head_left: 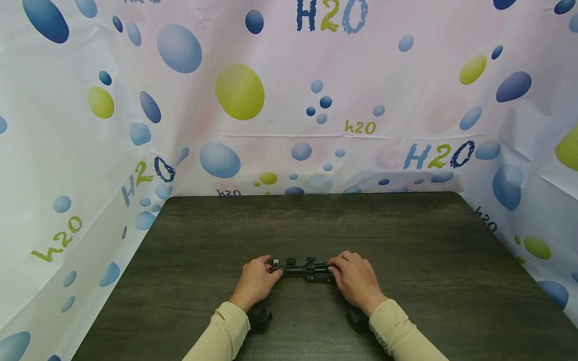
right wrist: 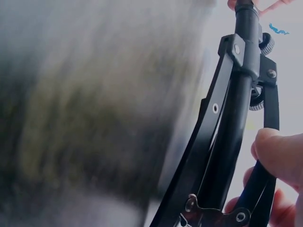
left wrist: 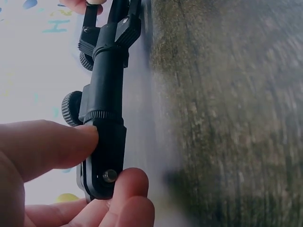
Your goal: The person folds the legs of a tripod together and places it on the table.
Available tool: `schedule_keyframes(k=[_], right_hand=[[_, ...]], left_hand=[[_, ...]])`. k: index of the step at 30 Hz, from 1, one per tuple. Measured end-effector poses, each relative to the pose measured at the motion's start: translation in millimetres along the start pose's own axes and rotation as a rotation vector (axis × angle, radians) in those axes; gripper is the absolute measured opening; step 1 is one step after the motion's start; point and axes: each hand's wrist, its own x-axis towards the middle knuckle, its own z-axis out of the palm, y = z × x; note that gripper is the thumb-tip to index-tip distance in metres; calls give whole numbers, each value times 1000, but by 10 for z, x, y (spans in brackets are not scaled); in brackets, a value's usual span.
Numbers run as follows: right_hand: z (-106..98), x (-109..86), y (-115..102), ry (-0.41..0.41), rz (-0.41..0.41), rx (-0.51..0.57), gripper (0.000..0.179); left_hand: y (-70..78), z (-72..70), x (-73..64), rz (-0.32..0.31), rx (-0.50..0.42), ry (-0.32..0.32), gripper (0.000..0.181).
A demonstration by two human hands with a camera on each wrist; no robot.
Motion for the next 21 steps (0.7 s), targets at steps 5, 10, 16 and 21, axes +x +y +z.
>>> schedule_keyframes(k=[5,10,16,21], right_hand=[[0,-4,-11,-11,15,5,6],[8,-11,-18,-15,22,8,6],[11,-13,-33,-32,40,14,6],[3,-6,-50,-35,45,17,5]], left_hand=[[-11,13,6,2,14,-4,57],[-26,24,17,13,25,5,56],[-33,35,22,20,46,17,55],[-37,45,32,8,55,20,57]])
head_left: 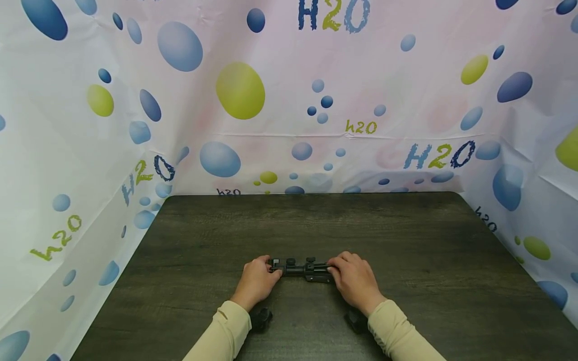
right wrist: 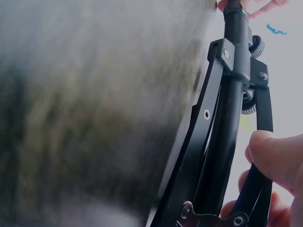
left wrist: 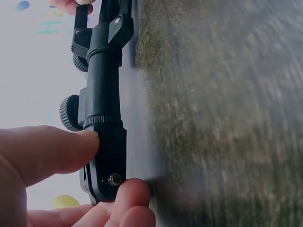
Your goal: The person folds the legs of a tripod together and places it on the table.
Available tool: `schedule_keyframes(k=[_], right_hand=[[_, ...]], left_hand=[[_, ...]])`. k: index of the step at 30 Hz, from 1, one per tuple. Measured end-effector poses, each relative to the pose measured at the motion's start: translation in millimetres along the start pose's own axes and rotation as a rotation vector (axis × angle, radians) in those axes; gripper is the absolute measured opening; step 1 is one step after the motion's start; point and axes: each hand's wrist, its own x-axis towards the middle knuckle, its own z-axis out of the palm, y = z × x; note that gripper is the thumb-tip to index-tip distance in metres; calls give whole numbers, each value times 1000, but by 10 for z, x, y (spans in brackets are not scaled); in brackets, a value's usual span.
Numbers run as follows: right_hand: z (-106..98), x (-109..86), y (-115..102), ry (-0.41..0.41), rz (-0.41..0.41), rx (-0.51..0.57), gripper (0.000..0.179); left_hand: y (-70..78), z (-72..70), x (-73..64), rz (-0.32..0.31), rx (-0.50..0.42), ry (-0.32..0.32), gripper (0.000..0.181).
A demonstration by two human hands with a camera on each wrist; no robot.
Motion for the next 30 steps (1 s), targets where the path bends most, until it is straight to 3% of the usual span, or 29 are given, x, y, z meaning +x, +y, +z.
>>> schedule_keyframes(k=[18,30], right_hand=[[19,6,-26,-19,17,54,4],[24,14,-34,-20,16,83,4]], left_hand=[[19,6,-3,-4,26,38,56],[-5,26,19,29,66,55,53]])
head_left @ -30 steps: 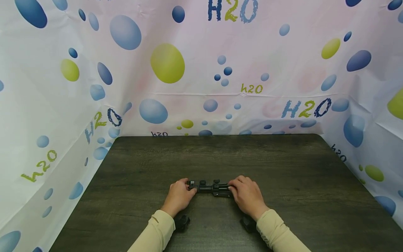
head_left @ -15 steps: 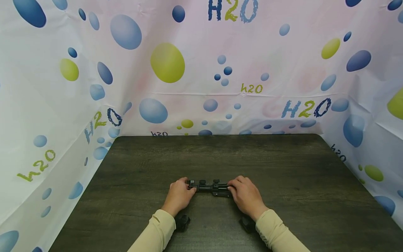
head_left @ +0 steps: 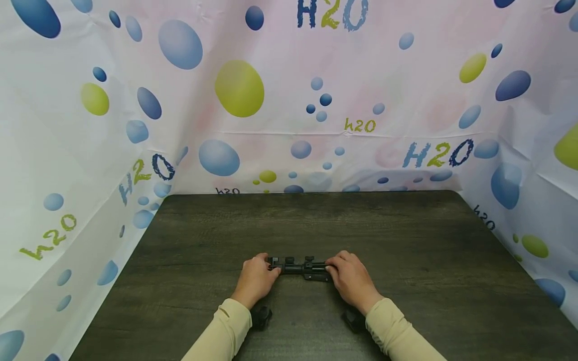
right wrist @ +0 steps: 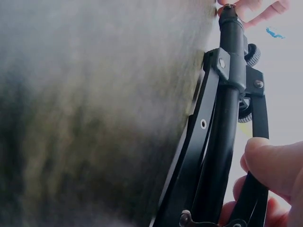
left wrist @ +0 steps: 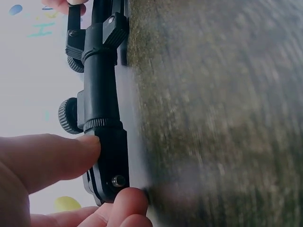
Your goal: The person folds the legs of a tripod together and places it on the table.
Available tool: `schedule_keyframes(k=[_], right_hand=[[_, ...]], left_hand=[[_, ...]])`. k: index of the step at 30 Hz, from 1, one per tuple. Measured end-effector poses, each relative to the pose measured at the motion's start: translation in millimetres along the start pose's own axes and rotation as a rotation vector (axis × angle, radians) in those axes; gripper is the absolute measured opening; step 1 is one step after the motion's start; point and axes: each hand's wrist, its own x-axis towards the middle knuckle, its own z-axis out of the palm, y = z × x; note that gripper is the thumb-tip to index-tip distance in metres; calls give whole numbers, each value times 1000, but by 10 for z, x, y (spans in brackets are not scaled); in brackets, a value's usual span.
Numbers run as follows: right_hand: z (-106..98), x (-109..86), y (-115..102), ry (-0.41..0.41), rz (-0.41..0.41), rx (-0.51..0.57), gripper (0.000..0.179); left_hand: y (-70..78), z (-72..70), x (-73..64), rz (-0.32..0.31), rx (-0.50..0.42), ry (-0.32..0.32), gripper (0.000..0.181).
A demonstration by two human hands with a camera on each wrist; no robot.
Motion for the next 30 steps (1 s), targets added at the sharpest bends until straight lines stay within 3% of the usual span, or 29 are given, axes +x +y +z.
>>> schedule_keyframes(k=[14,30], right_hand=[[-27,5,-17,-22,9,4,4],[-89,9,-35,-65,16,9,4]], left_hand=[[6,-12,-29,3,-10,6,52],[-99,-7,6,-6,-115,-3,50]])
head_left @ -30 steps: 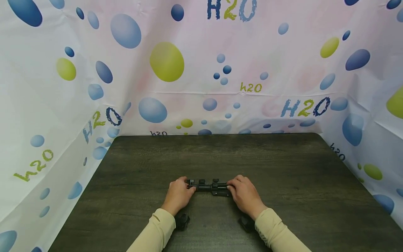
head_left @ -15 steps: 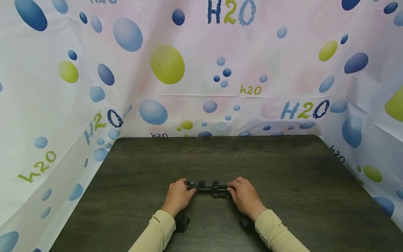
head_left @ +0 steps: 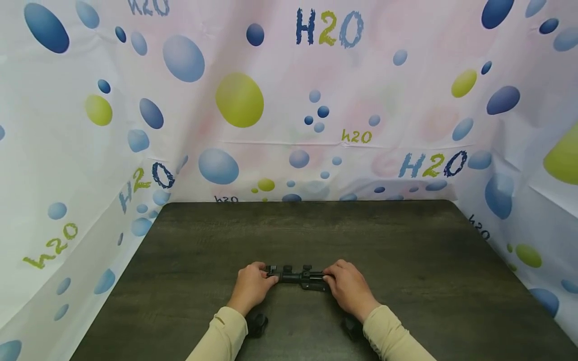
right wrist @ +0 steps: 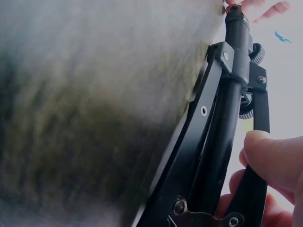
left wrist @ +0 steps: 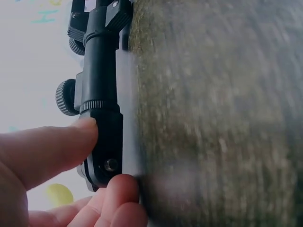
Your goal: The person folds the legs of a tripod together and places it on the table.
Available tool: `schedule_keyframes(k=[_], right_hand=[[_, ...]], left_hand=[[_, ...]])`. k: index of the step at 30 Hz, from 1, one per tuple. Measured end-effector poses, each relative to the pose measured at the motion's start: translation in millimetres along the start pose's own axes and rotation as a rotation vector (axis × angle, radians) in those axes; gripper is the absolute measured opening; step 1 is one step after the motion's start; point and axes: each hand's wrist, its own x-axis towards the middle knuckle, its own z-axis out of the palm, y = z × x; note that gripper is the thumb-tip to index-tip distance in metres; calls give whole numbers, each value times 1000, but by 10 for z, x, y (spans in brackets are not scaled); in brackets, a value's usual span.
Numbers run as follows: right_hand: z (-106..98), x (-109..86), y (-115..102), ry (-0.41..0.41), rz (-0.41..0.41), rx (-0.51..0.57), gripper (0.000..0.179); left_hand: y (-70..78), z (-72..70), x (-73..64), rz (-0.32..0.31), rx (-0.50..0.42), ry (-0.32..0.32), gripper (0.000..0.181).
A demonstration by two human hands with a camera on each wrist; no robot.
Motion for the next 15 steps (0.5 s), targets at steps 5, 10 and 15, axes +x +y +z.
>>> schedule_keyframes(k=[5,10,15], right_hand=[[13,0,8,20,-9,-34,4],[16,32,27,38,-25,-71,4],[-10,32,24,28,8,-68,28]], left_hand=[[-25,2,25,-20,-28,-6,46],[-12,-29,43,-52,-40,-16,45],[-30,-26,28,-75,-37,-7,44]])
